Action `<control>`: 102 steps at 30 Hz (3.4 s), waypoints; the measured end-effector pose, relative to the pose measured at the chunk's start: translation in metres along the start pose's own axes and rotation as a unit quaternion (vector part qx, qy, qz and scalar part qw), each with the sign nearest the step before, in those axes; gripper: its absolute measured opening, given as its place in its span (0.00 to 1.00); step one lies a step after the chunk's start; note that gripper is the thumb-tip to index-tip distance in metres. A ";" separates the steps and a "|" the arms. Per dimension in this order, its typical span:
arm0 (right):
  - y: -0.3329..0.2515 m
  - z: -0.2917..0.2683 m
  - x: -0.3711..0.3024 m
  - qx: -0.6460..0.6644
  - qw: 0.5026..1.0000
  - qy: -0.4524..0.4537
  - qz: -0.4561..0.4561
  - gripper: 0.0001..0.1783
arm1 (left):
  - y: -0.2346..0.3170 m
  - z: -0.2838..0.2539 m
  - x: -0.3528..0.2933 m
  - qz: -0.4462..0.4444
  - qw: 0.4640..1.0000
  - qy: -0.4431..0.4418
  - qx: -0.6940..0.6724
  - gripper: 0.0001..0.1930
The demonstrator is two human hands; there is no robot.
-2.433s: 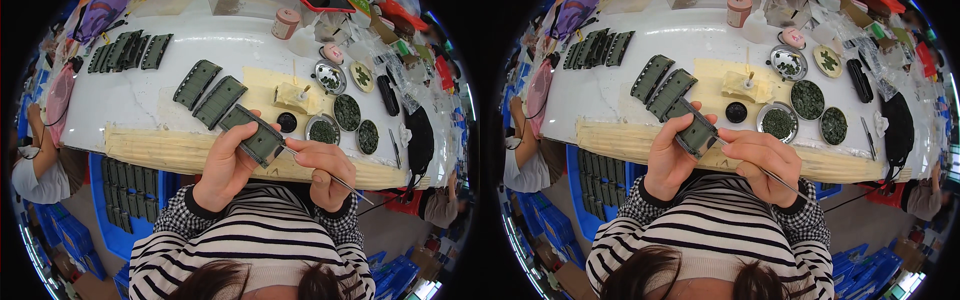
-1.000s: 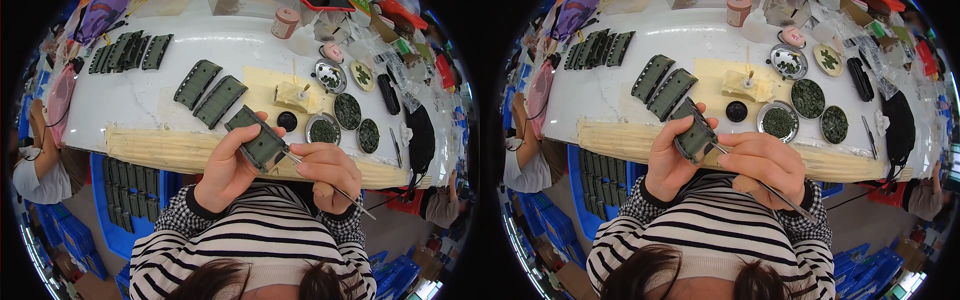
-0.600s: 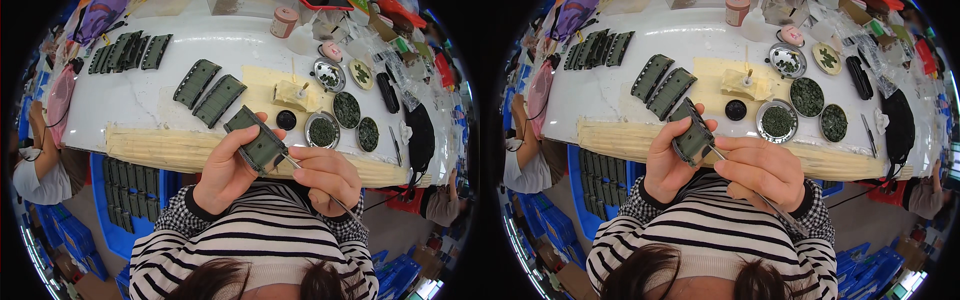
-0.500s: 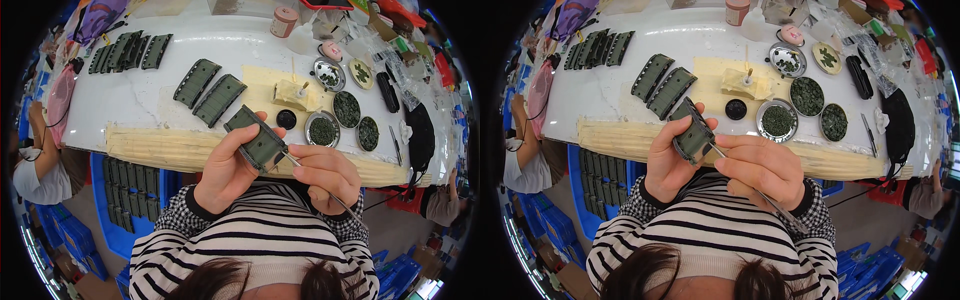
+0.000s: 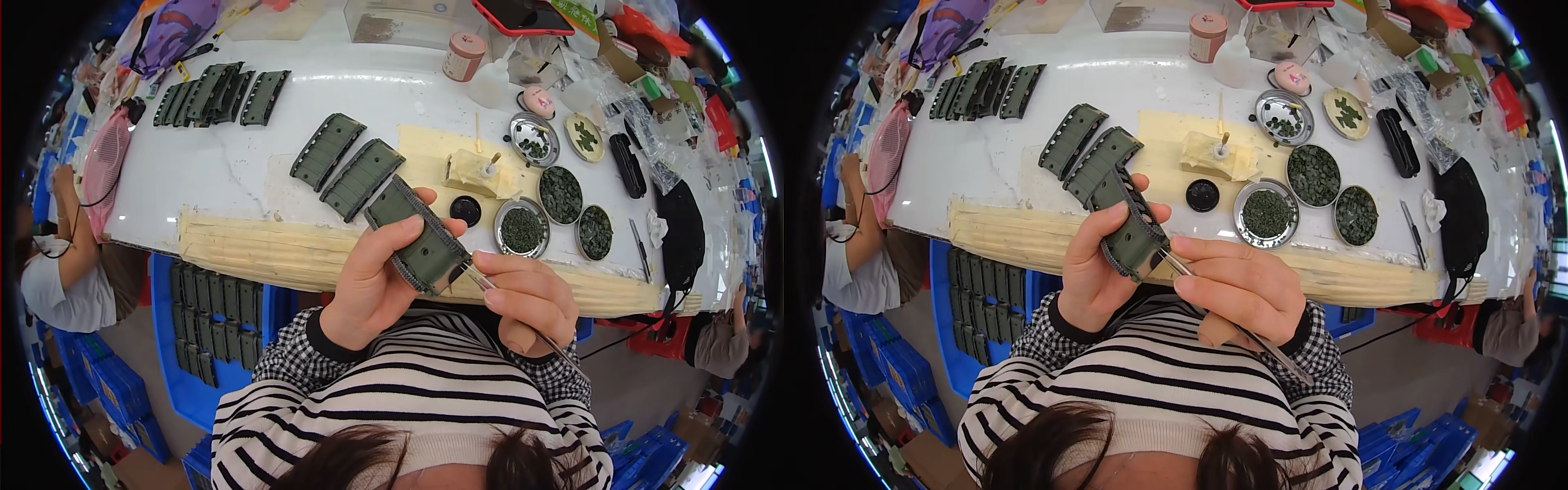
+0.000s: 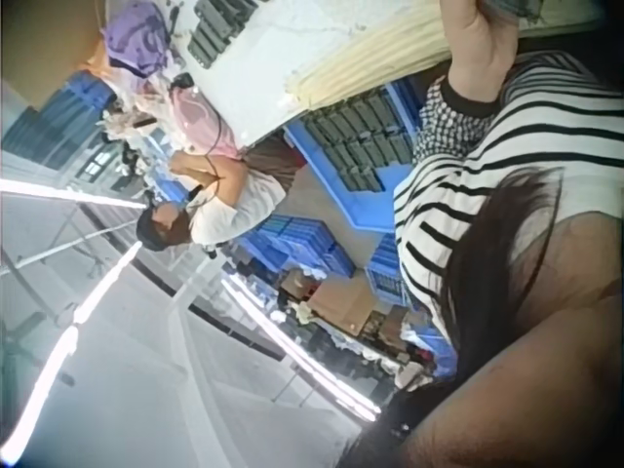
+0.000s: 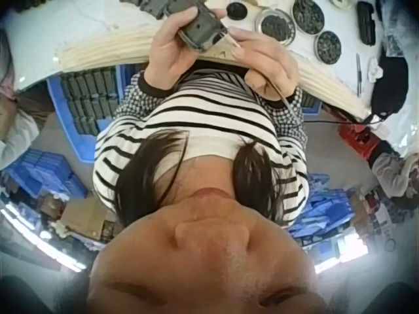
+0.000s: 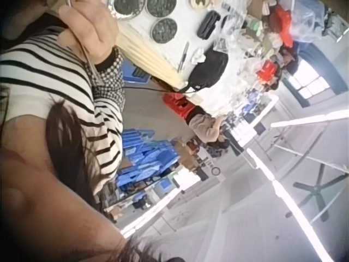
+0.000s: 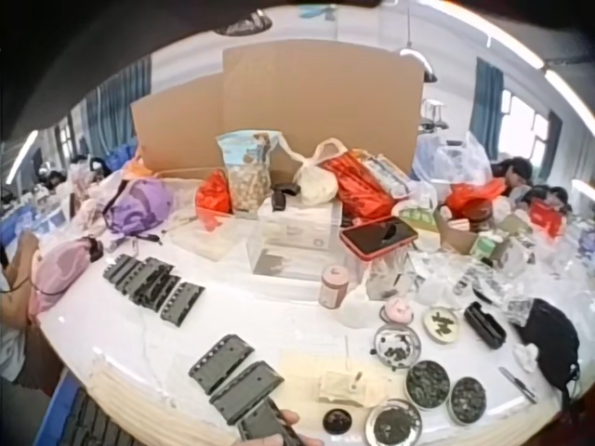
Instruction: Assembling and detailing small toy tank track components using tweezers and a brush.
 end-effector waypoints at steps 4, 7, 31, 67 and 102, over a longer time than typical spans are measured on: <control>-0.002 0.001 0.001 -0.021 1.000 -0.007 0.015 0.24 | 0.000 -0.002 0.001 0.012 1.000 0.014 0.016 0.20; -0.002 0.001 -0.001 -0.030 0.999 -0.011 0.012 0.25 | 0.000 -0.002 0.001 0.009 1.000 0.013 0.019 0.20; 0.001 -0.002 -0.001 -0.029 0.999 -0.024 0.023 0.22 | -0.006 -0.004 0.002 -0.010 0.999 0.040 -0.003 0.18; 0.008 -0.006 -0.008 0.027 0.998 0.048 0.029 0.12 | -0.007 -0.003 0.002 -0.023 0.999 0.003 -0.021 0.19; 0.031 -0.036 -0.013 -0.197 0.969 0.047 0.140 0.09 | -0.014 0.009 0.005 -0.005 0.979 -0.025 0.203 0.11</control>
Point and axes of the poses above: each hand's wrist, its own x-axis towards the middle knuckle, its own z-axis out of the palm, y = z × x, the point moved 6 cm from there along x, towards the middle knuckle, and after that the axes turned 7 degrees about -x, right-handed, at the moved point
